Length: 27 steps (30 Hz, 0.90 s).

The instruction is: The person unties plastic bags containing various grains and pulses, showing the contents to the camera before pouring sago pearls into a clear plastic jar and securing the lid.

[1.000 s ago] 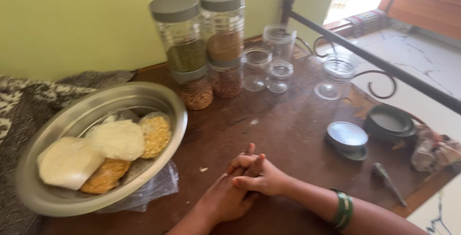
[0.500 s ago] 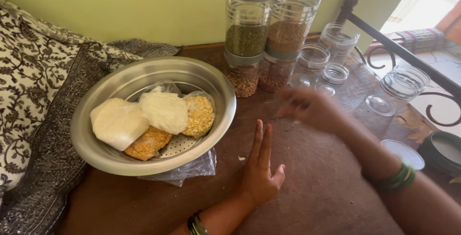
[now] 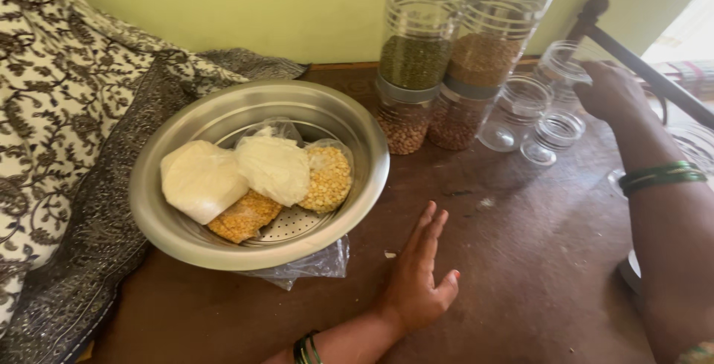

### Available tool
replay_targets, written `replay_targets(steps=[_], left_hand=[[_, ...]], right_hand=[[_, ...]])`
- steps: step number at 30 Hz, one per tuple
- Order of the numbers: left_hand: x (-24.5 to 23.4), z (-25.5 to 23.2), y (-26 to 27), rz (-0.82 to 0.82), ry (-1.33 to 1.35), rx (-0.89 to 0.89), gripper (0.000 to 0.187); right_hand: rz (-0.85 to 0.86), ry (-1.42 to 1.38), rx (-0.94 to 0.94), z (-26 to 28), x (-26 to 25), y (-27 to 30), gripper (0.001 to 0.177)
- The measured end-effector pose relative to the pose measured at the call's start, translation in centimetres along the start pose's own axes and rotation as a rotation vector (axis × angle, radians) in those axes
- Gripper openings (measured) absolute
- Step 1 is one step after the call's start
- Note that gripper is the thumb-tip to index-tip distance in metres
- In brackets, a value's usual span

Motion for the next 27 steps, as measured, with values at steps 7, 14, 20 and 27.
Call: replay_targets(steps=[7, 14, 20, 27], left_hand=[[0.0, 0.2, -0.2, 0.058, 0.060, -0.106, 0.084], [0.1, 0.4, -0.1, 0.005, -0.009, -0.034, 0.084], [0.2, 0.9, -0.1, -0.041, -0.029, 0.033, 0.087], [0.8, 1.6, 0.3, -0.050, -0.106, 0.067, 0.086]], right_hand=[[-0.033, 0.388, 0.160, -2.1, 0.9, 0.9, 0.016], [-0.264, -0.031, 0.192, 2.2, -11.5, 4.0, 0.014], [-0.018, -0.169, 0.318, 6.3, -15.5, 16.5, 0.013], [0.055, 0.138, 0.081, 11.1, -12.3, 20.1, 0.017]])
Point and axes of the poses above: each hand's wrist, its own y-axis away from the middle knuckle, its own x-axis out of the palm, z = x × y, the point moved 6 cm from there along -y, towards the middle knuckle, and after that the axes turned 13 degrees about x, right-handed, at the moved point
